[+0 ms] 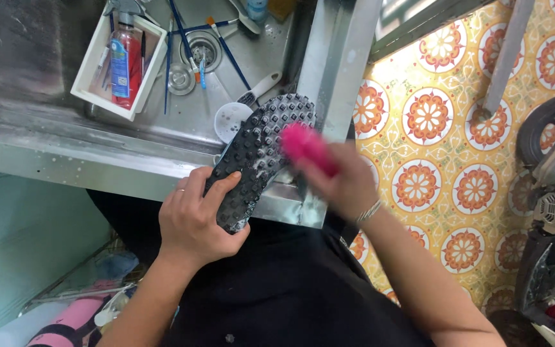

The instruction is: Cleaning a white sneaker using a brush and soap in a sink.

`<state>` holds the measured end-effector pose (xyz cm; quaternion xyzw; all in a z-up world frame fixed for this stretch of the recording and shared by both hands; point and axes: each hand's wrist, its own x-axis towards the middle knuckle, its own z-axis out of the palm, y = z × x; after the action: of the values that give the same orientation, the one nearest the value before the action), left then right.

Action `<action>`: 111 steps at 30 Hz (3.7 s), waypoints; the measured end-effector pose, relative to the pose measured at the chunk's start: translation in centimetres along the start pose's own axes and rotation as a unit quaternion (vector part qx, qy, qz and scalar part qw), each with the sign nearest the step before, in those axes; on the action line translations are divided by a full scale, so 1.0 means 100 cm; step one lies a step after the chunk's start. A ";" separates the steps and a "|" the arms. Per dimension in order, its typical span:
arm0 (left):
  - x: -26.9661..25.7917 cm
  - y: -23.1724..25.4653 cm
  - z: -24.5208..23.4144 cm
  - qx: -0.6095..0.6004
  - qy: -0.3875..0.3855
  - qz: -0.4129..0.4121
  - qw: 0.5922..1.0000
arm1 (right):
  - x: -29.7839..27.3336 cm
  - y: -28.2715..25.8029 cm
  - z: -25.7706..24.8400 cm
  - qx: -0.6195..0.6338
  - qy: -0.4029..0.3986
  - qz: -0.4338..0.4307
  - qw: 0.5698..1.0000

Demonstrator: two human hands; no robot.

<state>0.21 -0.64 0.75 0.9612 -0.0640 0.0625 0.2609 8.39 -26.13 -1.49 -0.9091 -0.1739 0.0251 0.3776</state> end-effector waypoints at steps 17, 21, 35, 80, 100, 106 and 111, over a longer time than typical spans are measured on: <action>-0.006 0.002 0.007 0.032 0.001 0.016 0.999 | -0.007 0.007 0.013 0.000 0.005 0.022 1.000; -0.008 0.001 0.008 0.039 0.000 0.021 0.999 | -0.008 -0.008 0.014 -0.011 0.009 0.014 1.000; -0.010 -0.005 0.010 -0.004 0.024 0.053 0.998 | 0.038 -0.010 0.017 -0.013 -0.017 -0.055 0.998; -0.009 -0.002 0.013 -0.005 0.034 0.049 0.998 | 0.052 0.018 0.016 -0.014 -0.007 -0.021 1.000; -0.011 -0.004 0.010 -0.019 0.041 0.056 0.997 | 0.090 0.029 -0.006 0.030 -0.162 -0.186 0.969; -0.013 -0.004 0.011 -0.017 0.028 0.053 0.998 | 0.101 0.007 0.000 0.069 -0.225 -0.289 0.928; -0.012 -0.005 0.013 -0.027 0.039 0.044 0.998 | 0.132 0.041 -0.017 -0.006 -0.241 -0.249 0.938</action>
<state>-0.78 -0.75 -0.83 0.9469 -0.0980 0.1095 0.2859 22.33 -25.52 -2.04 -0.8059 -0.4806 0.1471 0.3130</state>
